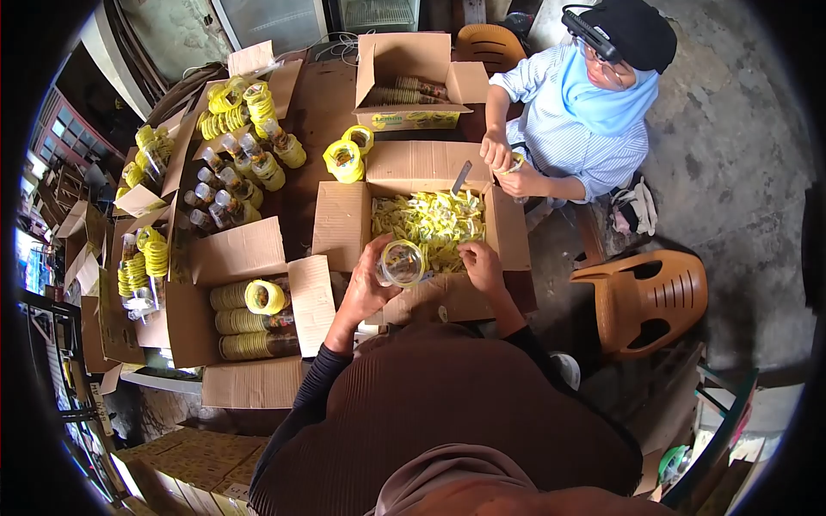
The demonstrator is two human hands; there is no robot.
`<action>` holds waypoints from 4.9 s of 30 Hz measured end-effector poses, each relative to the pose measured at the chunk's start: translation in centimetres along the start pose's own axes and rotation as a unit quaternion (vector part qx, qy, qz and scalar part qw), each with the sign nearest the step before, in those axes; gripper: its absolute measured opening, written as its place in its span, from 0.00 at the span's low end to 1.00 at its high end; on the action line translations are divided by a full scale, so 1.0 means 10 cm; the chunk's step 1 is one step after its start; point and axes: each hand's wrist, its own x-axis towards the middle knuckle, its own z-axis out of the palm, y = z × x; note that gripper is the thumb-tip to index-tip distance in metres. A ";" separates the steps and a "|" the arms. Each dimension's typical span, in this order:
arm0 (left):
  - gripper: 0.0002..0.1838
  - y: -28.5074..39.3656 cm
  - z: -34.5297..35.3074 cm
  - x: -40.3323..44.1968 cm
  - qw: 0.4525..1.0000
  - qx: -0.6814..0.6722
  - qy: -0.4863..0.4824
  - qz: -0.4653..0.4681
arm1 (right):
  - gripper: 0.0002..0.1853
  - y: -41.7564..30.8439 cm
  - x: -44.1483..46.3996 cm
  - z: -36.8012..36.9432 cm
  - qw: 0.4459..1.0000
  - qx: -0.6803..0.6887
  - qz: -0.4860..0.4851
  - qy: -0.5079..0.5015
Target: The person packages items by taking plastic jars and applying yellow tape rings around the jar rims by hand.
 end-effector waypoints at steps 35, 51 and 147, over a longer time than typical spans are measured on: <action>0.11 -0.72 -0.30 -0.26 0.983 -0.134 0.114 -0.060 | 0.19 0.49 -0.09 0.17 0.970 -0.146 -0.029 -0.194; 0.22 -0.51 -0.21 -0.20 0.995 0.014 0.096 -0.038 | 0.08 -0.17 0.00 0.49 0.978 -0.092 -0.095 -0.160; 0.14 0.21 0.04 0.22 0.999 0.007 -0.036 0.011 | 0.04 -1.21 -0.12 -0.13 0.977 -0.030 -0.212 0.004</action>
